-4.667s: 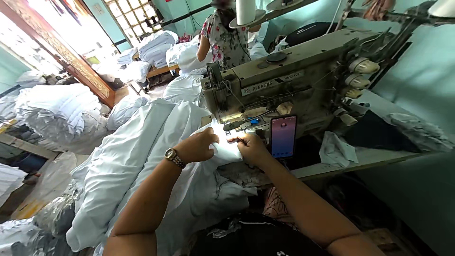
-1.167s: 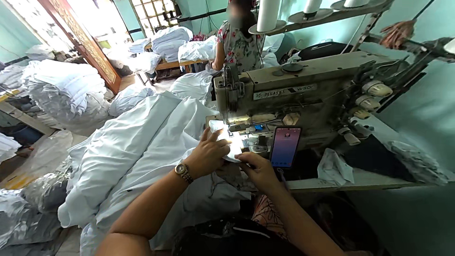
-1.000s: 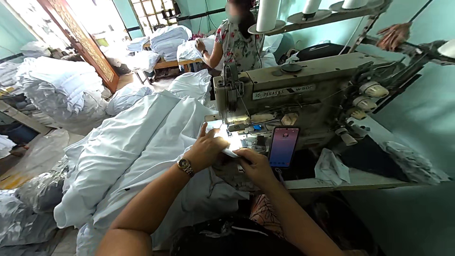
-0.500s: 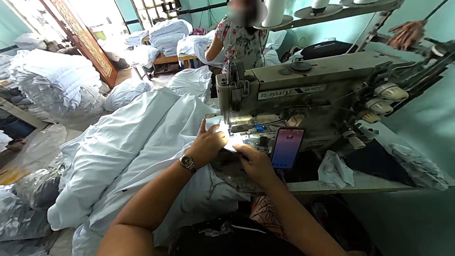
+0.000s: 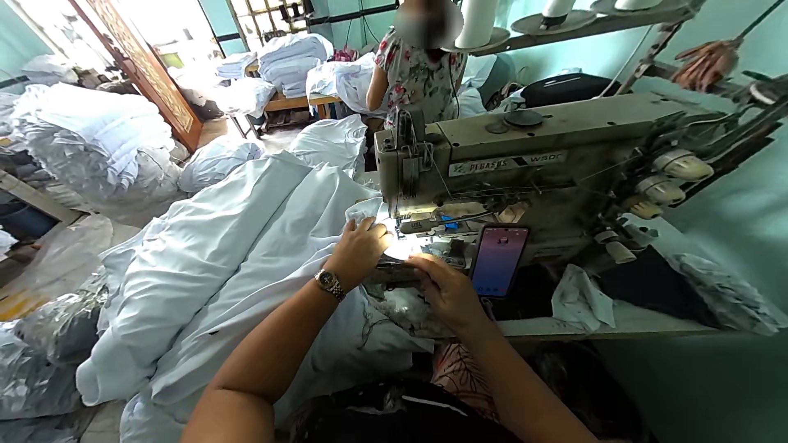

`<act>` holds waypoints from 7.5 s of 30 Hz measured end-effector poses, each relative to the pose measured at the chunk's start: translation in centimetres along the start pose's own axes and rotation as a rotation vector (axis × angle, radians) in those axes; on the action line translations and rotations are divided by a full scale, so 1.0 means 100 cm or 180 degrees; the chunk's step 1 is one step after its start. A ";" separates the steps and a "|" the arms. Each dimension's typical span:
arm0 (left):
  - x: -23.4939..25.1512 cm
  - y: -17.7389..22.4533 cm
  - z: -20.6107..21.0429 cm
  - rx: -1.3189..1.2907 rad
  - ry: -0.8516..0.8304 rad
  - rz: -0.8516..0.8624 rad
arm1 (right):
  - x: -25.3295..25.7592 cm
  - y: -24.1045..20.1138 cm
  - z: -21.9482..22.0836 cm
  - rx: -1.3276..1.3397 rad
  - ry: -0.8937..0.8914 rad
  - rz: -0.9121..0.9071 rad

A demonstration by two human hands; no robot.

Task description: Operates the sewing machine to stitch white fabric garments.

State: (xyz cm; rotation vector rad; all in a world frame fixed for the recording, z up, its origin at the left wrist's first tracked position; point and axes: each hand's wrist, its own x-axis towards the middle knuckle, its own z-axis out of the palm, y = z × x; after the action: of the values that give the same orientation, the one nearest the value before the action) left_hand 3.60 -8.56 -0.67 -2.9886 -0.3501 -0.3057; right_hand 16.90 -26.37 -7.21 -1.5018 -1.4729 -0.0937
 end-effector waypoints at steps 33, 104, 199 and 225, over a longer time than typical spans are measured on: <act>-0.036 -0.062 -0.041 -0.2540 0.0216 -0.1666 | -0.065 0.017 0.052 -0.0024 -0.0010 0.0497; -0.080 -0.155 0.023 -0.0935 -0.0802 -0.2643 | 0.058 -0.078 0.082 -0.0169 -0.0646 -0.0408; -0.068 0.034 -0.006 -0.2805 0.0938 0.0022 | -0.006 -0.032 -0.036 0.2413 -0.0868 0.1464; -0.132 0.046 0.029 -0.2090 0.1129 -0.1474 | -0.038 -0.039 -0.025 0.1593 -0.1224 0.1454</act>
State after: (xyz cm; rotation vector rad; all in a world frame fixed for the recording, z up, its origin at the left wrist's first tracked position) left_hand -7.40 -15.43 -6.68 -3.3072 -1.0802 -1.1828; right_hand 14.22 -31.61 -6.25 -1.4365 -1.2711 0.8182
